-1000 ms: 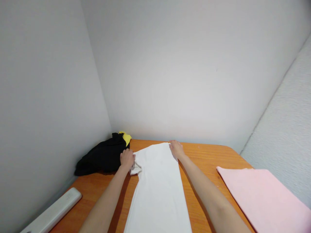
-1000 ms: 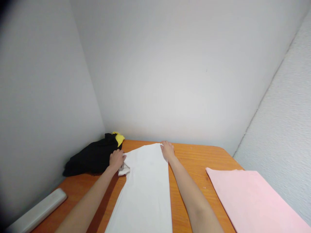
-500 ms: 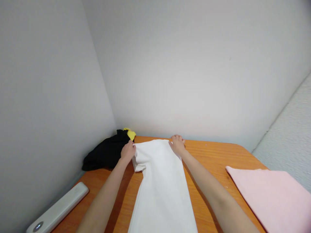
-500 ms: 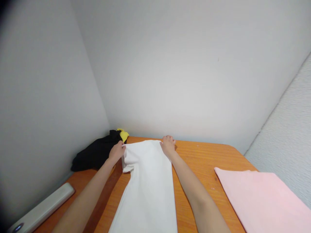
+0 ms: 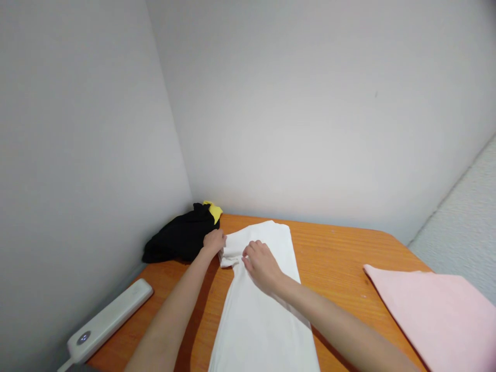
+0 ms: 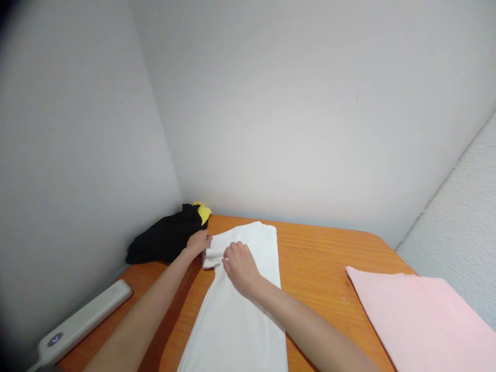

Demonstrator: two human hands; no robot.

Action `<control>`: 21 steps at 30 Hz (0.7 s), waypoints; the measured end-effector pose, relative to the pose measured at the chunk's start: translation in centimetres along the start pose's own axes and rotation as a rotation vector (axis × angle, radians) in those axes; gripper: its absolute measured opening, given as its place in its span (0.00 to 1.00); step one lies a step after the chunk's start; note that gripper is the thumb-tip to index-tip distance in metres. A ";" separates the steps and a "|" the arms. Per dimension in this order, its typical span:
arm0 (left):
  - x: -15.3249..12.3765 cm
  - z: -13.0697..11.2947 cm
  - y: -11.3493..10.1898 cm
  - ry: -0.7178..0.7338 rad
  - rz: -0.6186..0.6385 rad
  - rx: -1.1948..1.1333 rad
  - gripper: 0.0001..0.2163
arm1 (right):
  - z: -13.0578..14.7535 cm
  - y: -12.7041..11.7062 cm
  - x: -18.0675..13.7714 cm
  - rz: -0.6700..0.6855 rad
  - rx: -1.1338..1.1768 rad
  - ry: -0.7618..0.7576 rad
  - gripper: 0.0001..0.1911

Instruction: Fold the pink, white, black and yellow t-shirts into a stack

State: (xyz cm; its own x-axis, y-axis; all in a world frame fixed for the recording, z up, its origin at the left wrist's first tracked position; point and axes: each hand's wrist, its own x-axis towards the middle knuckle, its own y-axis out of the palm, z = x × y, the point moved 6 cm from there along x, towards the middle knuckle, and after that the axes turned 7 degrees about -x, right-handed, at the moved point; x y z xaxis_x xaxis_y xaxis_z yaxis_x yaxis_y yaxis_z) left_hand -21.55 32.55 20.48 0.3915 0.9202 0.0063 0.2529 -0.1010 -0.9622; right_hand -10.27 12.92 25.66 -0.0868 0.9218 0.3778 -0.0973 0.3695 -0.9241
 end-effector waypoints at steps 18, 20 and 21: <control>2.1 1.5 0.4 -0.039 0.137 -0.097 0.14 | 2.8 3.6 1.8 0.108 0.451 0.107 0.07; 2.2 1.6 0.4 -0.035 0.135 -0.105 0.14 | 3.9 -0.3 1.0 0.014 0.551 0.034 0.08; 2.3 1.7 0.5 -0.032 0.133 -0.113 0.14 | 4.6 -3.3 0.5 -0.048 0.633 -0.027 0.09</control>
State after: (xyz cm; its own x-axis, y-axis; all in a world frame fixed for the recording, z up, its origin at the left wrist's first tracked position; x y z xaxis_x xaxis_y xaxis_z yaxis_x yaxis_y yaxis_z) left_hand -22.05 35.25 19.57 0.4007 0.9070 -0.1297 0.2986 -0.2632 -0.9174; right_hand -14.59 11.59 29.14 -0.0920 0.8996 0.4269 -0.6683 0.2621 -0.6962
